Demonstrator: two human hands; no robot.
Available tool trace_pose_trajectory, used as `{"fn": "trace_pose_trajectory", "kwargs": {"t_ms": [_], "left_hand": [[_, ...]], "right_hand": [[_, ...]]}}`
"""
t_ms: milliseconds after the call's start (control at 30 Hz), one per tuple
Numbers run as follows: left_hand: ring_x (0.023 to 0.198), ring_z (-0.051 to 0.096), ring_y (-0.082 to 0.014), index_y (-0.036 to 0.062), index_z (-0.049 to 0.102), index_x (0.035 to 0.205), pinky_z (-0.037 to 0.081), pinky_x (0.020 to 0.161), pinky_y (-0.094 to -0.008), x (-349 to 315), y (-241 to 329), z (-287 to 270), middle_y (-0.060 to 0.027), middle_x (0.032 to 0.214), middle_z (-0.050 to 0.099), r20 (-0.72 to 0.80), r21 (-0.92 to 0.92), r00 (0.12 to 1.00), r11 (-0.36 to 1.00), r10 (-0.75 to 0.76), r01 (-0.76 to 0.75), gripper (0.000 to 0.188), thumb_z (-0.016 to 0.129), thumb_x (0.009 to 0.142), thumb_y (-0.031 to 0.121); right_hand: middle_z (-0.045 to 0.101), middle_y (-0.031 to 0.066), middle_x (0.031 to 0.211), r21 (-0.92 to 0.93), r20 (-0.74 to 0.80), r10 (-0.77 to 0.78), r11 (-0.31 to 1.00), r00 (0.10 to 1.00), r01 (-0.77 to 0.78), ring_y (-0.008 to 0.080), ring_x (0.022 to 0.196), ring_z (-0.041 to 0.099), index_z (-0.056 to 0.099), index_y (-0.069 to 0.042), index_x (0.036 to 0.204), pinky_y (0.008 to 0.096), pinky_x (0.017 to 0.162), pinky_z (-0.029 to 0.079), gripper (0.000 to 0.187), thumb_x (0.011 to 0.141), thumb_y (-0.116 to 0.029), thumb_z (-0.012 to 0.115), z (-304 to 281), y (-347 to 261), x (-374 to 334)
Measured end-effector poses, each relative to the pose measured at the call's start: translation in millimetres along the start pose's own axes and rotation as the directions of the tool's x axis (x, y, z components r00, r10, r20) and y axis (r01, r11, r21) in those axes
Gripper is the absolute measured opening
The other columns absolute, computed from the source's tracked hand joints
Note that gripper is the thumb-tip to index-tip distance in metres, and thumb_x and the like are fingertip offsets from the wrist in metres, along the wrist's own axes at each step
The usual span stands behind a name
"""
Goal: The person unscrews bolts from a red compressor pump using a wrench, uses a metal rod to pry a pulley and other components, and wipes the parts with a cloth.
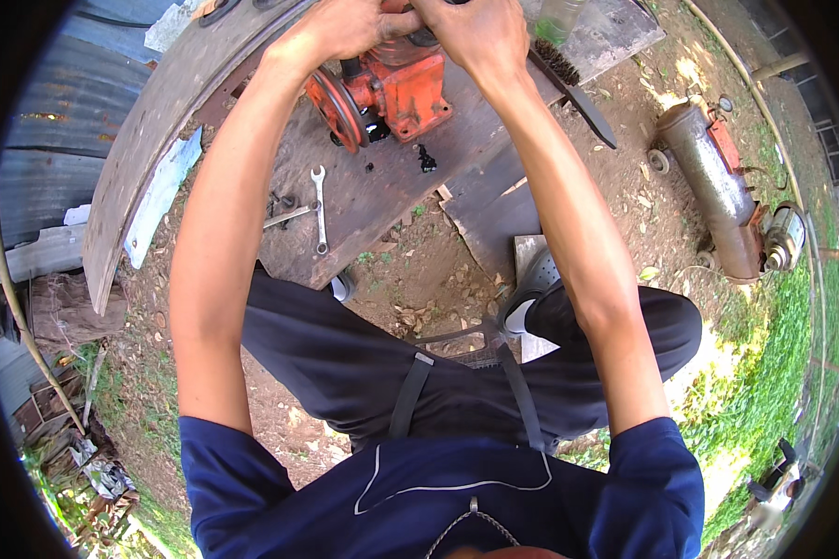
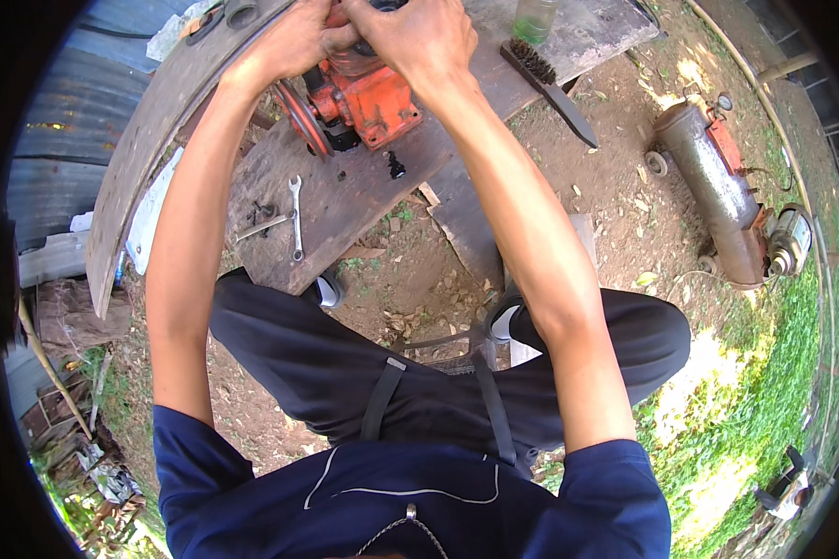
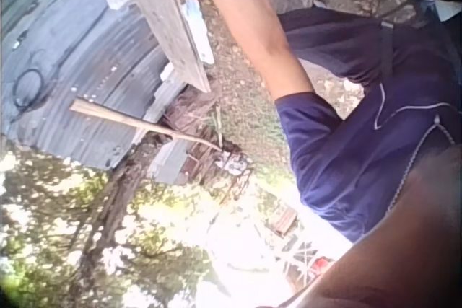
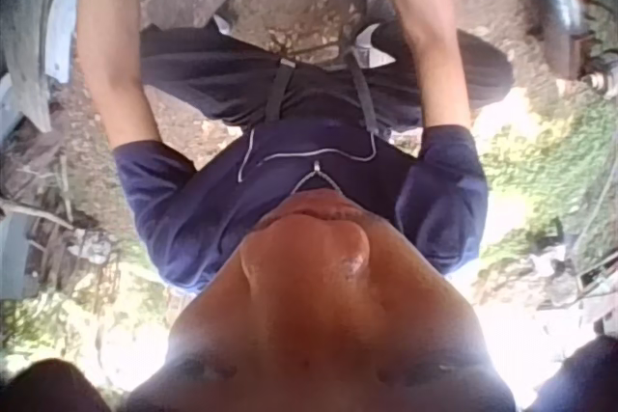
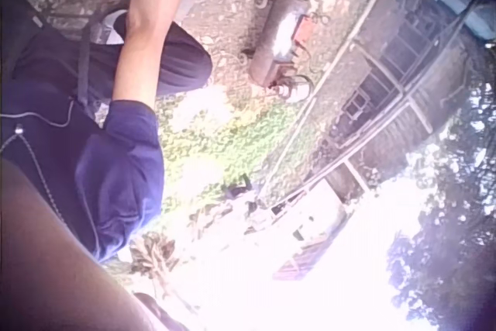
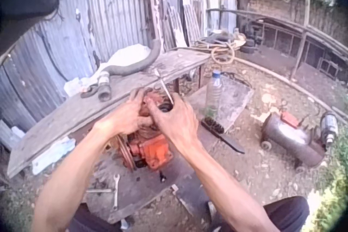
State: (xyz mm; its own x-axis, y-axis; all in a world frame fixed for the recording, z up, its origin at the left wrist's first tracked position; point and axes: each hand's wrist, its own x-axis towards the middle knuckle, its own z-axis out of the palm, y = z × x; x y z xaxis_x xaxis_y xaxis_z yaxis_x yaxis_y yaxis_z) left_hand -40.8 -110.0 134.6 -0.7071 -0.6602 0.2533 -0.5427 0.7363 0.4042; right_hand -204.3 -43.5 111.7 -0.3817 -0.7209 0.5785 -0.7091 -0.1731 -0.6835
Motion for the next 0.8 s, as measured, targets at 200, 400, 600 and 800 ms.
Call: {"fn": "trace_pose_trajectory", "kwargs": {"t_ms": [200,400,600,800], "left_hand": [[0.139,0.030,-0.0447,-0.0006,0.036,0.145,0.024,0.120,-0.0466,-7,-2,-3,-0.0201,0.148,0.040,0.054,0.163,0.997,0.985,0.053,-0.062,0.078,0.069,0.082,0.031],[0.147,0.020,-0.0435,-0.0016,0.025,0.152,0.022,0.121,-0.0450,-7,0,-2,-0.0341,0.155,0.022,-0.004,0.134,0.995,0.986,-0.100,0.099,0.105,0.075,0.078,0.053],[0.143,0.033,-0.0392,-0.0034,0.012,0.154,0.027,0.118,-0.0438,-38,8,-21,-0.0329,0.151,0.032,0.036,0.001,0.973,0.973,-0.230,0.230,0.125,0.078,0.071,0.063],[0.140,0.036,-0.0379,0.0041,0.028,0.152,0.030,0.116,-0.0488,-102,-38,10,-0.0260,0.150,0.036,-0.406,-0.028,0.871,0.956,-0.277,0.291,0.109,0.073,0.075,0.066]], "right_hand": [[0.068,0.0283,0.098,0.070,0.172,0.065,0.994,0.983,-0.078,0.0420,0.097,0.066,0.066,0.002,0.101,0.0481,0.084,0.052,0.057,0.078,-0.050,0.072,-6,-8,2],[0.070,0.0277,0.095,0.095,0.261,0.123,0.984,0.957,-0.152,0.0409,0.095,0.068,0.069,0.002,0.100,0.0469,0.082,0.053,0.054,0.077,-0.047,0.072,-9,-10,8],[0.069,0.0290,0.098,-0.003,0.261,0.126,0.992,0.957,-0.130,0.0413,0.098,0.068,0.068,0.002,0.107,0.0465,0.085,0.053,0.062,0.077,-0.052,0.071,-4,-10,5],[0.070,0.0259,0.088,0.028,0.277,0.140,0.988,0.951,-0.153,0.0383,0.088,0.069,0.067,0.003,0.104,0.0452,0.079,0.053,0.061,0.077,-0.051,0.069,0,-11,4]]}}
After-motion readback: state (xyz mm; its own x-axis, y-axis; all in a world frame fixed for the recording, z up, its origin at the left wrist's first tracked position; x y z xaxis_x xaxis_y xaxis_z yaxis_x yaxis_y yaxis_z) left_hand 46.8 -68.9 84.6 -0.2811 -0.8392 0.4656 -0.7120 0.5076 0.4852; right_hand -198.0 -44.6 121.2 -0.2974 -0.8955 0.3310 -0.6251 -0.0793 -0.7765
